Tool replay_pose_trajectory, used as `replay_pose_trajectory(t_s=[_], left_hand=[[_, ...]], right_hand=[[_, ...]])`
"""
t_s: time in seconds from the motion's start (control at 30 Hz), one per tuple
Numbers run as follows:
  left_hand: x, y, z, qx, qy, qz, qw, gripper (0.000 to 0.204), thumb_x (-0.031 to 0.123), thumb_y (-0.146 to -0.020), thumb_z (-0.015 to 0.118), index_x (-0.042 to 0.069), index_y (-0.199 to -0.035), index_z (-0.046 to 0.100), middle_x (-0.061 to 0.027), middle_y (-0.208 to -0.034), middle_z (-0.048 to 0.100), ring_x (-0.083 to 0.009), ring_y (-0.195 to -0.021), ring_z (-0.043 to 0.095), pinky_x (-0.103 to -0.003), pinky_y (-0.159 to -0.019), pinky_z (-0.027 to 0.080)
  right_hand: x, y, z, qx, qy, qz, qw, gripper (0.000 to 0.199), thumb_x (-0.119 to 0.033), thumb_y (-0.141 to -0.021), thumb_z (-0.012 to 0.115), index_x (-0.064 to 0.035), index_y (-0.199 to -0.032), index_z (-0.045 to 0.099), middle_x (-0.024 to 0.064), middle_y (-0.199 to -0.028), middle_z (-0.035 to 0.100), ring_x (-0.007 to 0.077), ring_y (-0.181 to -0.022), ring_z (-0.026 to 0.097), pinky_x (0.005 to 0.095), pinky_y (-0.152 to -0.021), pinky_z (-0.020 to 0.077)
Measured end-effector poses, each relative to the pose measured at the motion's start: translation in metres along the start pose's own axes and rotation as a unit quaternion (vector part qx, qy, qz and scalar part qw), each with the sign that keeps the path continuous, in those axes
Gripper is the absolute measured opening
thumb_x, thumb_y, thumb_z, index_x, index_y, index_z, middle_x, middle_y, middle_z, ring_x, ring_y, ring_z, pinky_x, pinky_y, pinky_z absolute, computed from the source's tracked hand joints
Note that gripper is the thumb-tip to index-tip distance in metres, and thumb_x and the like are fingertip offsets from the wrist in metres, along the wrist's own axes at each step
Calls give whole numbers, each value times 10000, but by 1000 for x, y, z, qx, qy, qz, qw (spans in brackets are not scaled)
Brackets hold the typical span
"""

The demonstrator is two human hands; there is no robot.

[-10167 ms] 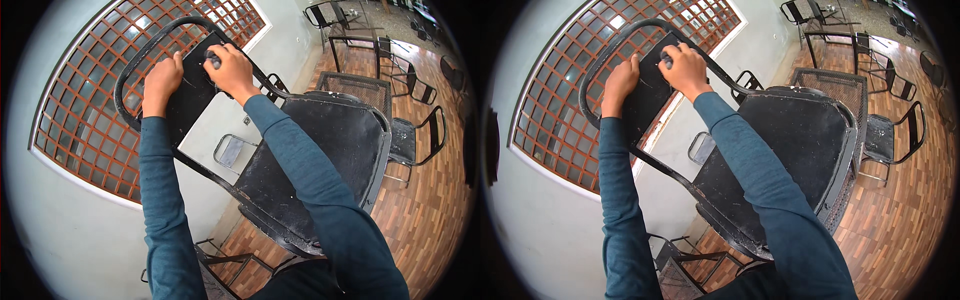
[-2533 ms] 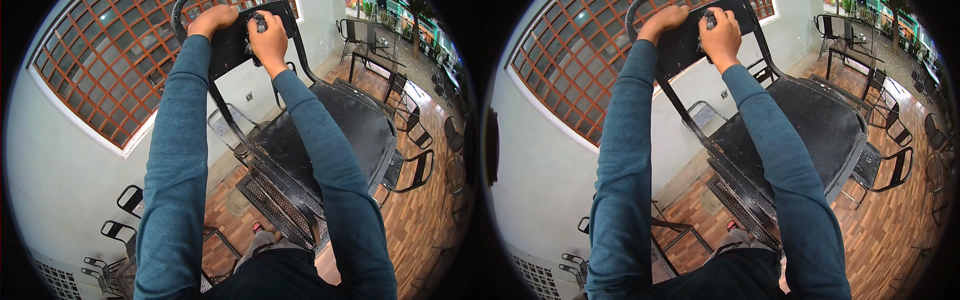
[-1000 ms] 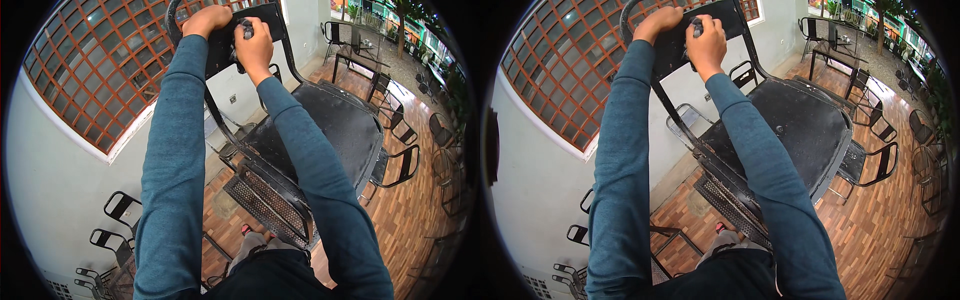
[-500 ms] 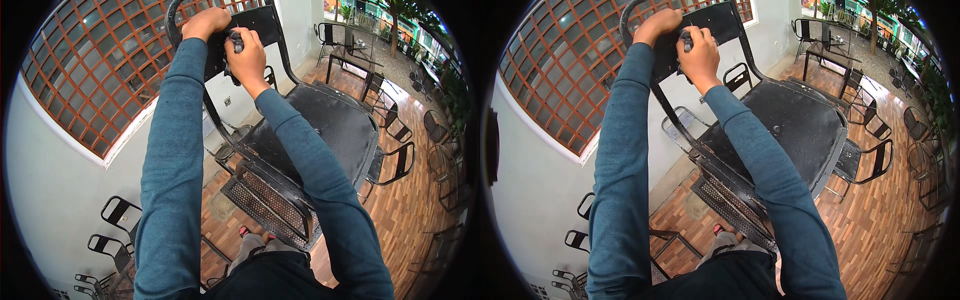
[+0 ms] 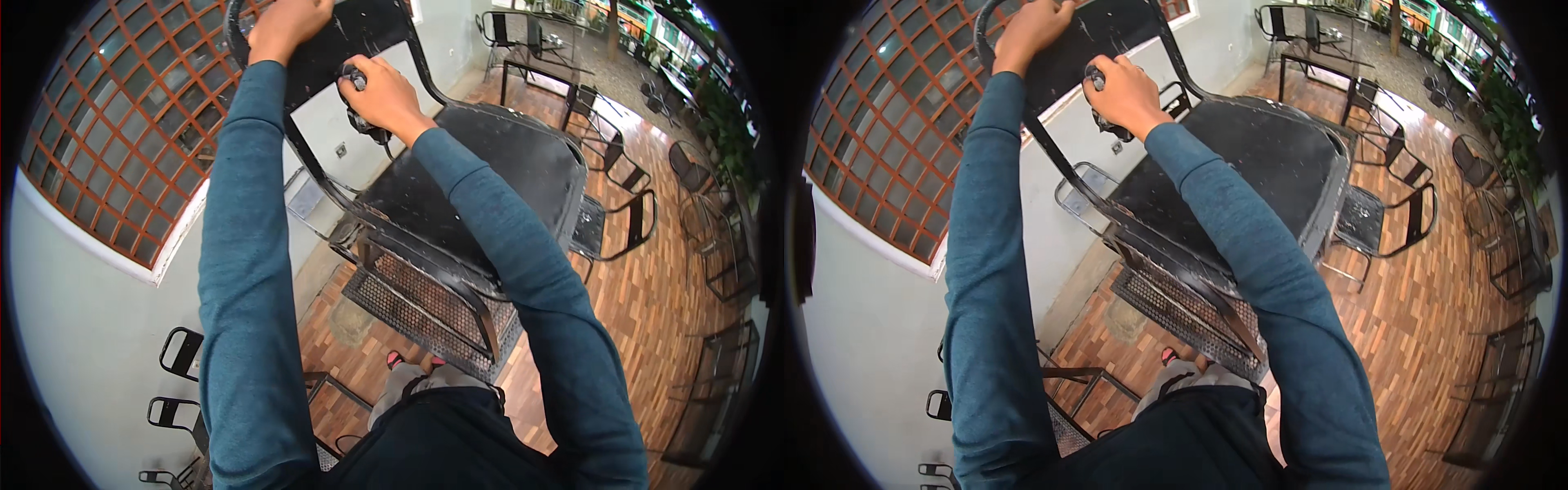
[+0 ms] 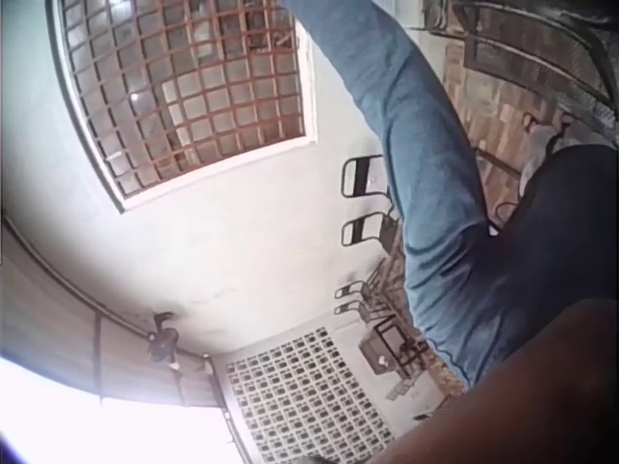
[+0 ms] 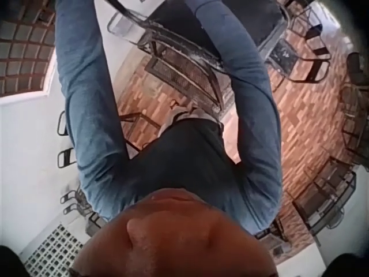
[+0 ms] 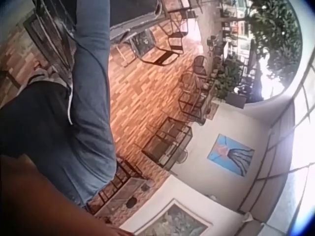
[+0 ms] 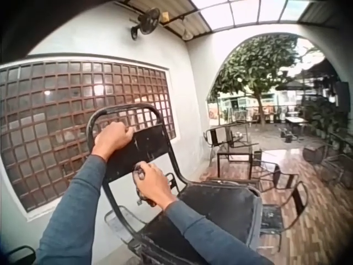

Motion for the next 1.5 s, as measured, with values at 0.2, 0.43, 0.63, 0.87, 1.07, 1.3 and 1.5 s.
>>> replay_pose_trajectory(t_s=[0.2,0.43,0.63,0.87,1.07,1.3,1.5], left_hand=[[6,23,-9,19,-8,30,999,424,370,-895,630,-32,-902,765,-305,-946,720,-456,-910,719,-523,-832,576],[14,87,-14,187,242,194,932,249,202,-888,651,-31,-912,733,-226,-856,724,-416,-846,706,-465,-792,557],[22,184,26,-168,436,30,883,363,296,-952,669,-52,-1031,733,-207,-861,757,-290,-856,759,-361,-753,576],[-37,302,62,-123,533,-69,834,353,322,-1005,634,25,-864,763,-7,-587,604,-68,-520,542,-268,-510,418],[-76,444,120,-150,532,-213,806,423,336,-1039,605,31,-756,686,41,-530,507,-44,-460,450,-252,-446,311],[-40,589,190,-420,498,-269,710,371,295,-999,620,5,-786,712,-30,-582,620,-104,-489,569,-287,-483,457],[-6,629,204,-497,488,-295,654,393,335,-1035,607,1,-847,697,-25,-667,639,-99,-560,591,-284,-508,474]], right_hand=[[34,47,-45,-160,86,72,981,530,-452,-840,635,-109,-1236,714,206,-1185,728,408,-1106,684,462,-978,537],[17,114,-90,-181,51,126,974,610,-485,-860,692,-29,-1265,699,203,-1220,721,316,-1112,687,373,-1016,496],[-45,178,-79,-142,64,117,981,561,-436,-865,714,-24,-1246,709,213,-1204,730,350,-1146,694,402,-1005,516],[-132,304,-26,-163,-56,-56,984,352,-346,-902,722,-62,-1111,712,172,-1031,696,360,-964,684,425,-873,550],[-3,480,44,-430,15,216,876,442,-377,-886,687,-30,-1159,700,265,-1052,711,444,-992,681,502,-876,539],[144,599,47,-454,175,355,798,560,-337,-904,686,-84,-1397,604,303,-1395,554,497,-1195,596,514,-1046,489],[145,552,34,-339,323,278,839,750,-403,-930,682,-121,-1560,386,295,-1496,453,510,-1398,396,605,-1171,301]])
Point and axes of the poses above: each hand's wrist, its own y-axis away from the middle knuckle, its own z-axis out of the palm, x = y × z, the point moved 6 cm from there along -y, towards the middle knuckle
